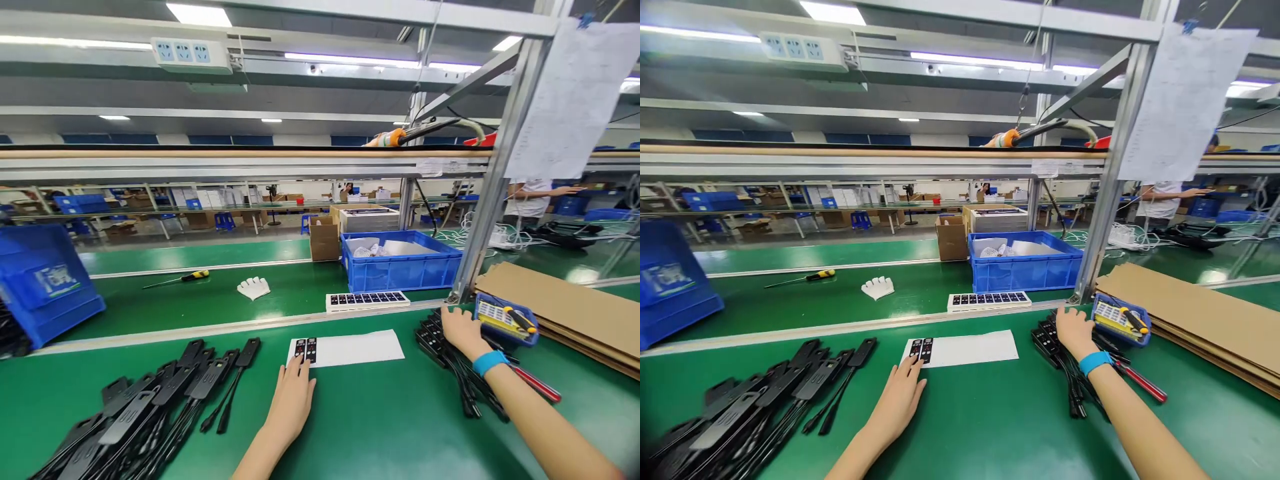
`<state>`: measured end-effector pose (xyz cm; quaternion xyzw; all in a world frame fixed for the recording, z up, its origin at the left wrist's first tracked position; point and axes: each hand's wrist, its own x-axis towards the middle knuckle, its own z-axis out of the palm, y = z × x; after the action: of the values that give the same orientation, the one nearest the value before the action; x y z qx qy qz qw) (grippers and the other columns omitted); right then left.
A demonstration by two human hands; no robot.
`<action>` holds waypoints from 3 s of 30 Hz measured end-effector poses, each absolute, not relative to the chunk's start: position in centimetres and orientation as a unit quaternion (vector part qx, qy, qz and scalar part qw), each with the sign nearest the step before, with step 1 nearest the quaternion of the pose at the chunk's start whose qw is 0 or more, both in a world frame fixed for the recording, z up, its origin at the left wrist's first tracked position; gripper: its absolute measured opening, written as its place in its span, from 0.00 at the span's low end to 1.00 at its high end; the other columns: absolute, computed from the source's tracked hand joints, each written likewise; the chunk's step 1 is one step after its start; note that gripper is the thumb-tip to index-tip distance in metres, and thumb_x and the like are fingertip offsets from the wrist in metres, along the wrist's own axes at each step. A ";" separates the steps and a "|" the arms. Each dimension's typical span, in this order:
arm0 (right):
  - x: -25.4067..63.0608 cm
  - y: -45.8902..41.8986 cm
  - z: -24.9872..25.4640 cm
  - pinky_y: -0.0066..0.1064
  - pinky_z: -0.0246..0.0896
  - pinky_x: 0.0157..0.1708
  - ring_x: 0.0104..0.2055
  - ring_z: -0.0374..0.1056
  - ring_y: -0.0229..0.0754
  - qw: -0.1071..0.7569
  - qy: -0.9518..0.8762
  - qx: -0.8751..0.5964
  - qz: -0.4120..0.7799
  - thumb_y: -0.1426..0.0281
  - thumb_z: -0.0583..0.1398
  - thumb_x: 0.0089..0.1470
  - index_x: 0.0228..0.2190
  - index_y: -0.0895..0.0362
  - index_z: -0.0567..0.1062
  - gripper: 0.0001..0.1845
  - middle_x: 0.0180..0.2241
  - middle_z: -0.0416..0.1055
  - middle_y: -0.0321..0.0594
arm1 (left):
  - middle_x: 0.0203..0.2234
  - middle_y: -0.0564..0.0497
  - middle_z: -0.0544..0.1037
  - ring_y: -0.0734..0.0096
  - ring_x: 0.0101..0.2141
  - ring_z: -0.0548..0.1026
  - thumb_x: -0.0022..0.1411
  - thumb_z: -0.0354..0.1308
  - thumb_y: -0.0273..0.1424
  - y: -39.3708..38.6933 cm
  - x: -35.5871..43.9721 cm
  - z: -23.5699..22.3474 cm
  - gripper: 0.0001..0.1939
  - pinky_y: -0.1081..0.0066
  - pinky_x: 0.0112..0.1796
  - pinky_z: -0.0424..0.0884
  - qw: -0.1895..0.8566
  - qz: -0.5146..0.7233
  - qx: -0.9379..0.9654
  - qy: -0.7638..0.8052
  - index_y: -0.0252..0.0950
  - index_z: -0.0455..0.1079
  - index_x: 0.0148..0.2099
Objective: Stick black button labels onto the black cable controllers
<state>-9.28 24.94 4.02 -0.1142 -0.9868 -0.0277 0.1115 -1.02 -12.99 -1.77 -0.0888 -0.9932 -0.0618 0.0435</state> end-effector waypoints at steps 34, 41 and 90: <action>-10.1 0.7 -1.4 0.35 0.58 0.42 0.40 0.64 0.42 0.110 -0.929 0.198 0.293 0.75 0.57 0.56 0.30 0.61 0.72 0.04 0.35 0.68 0.39 | 0.46 0.37 0.71 0.58 0.47 0.70 0.55 0.41 0.13 -12.8 -1.3 -1.0 0.23 0.60 0.48 0.65 0.088 -0.094 -0.106 -0.986 0.26 0.62 0.52; -8.5 1.4 -0.5 0.34 0.58 0.42 0.39 0.63 0.43 0.175 -0.855 0.234 0.428 0.75 0.55 0.54 0.26 0.58 0.68 0.06 0.33 0.67 0.41 | 0.40 0.40 0.75 0.62 0.41 0.74 0.54 0.42 0.13 -13.2 -1.2 -1.1 0.23 0.66 0.41 0.69 0.104 -0.095 -0.070 -0.988 0.29 0.62 0.51; 0.3 9.1 0.5 0.22 0.54 0.17 0.18 0.56 0.30 -0.087 -0.643 0.103 0.754 0.57 0.65 0.48 0.26 0.57 0.67 0.18 0.21 0.62 0.30 | 0.45 0.37 0.74 0.57 0.42 0.76 0.53 0.63 0.26 -8.2 4.0 1.5 0.23 0.59 0.44 0.70 -0.293 -0.791 -0.045 -0.536 0.33 0.61 0.50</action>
<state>0.33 9.06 0.48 0.1034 -0.6428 0.7540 -0.0869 4.03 -8.15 1.48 -0.0451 -0.5358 -0.7907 -0.2927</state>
